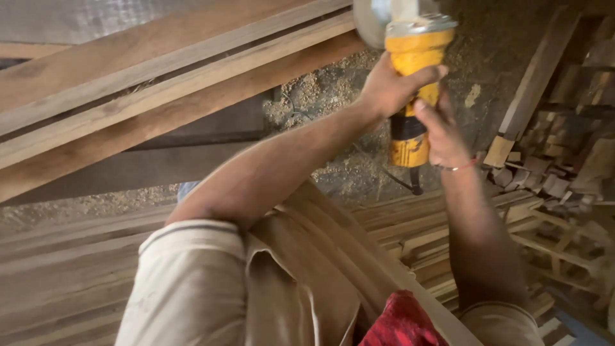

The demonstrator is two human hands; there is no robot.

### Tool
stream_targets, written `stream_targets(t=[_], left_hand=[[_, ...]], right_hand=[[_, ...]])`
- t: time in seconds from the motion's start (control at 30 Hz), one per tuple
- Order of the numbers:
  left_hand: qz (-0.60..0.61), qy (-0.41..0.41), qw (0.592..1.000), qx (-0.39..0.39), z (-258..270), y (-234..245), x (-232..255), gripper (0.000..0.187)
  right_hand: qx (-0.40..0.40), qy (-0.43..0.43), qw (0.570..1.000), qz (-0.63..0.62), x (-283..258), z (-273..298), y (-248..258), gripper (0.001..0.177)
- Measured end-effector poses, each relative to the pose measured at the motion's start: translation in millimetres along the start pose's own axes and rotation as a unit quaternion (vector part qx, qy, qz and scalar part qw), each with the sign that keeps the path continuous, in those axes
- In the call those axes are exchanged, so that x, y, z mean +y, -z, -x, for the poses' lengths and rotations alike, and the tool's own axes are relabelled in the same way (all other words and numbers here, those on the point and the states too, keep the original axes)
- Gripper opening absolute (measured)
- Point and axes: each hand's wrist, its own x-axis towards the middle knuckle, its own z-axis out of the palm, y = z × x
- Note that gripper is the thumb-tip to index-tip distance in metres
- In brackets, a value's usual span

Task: The person uses a yellow angle grinder to smooth the surface of a wooden plank resting on a metal workbench. They repeatedly move the tool back and forth along the wood, generating sawdust, and occasionally lift the plank to inspect the finished surface.

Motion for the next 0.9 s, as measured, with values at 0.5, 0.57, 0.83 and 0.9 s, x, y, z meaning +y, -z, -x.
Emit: stream_targets(t=[0.5,0.57,0.83,0.9], left_hand=[[0.041,-0.064,0.996,0.047,44,30,-18,0.060],[0.118,-0.092,0.988,0.033,85,61,-11,0.056],[0.256,-0.224,0.930,0.140,248,182,21,0.053],[0.278,-0.256,0.908,0.182,286,199,22,0.053]], right_hand=[[0.020,0.026,0.999,-0.030,20,18,-50,0.071],[0.001,0.017,1.000,0.001,24,14,-87,0.071],[-0.158,0.038,0.967,0.196,16,-17,-263,0.078],[-0.192,0.045,0.938,0.285,13,-18,-302,0.079]])
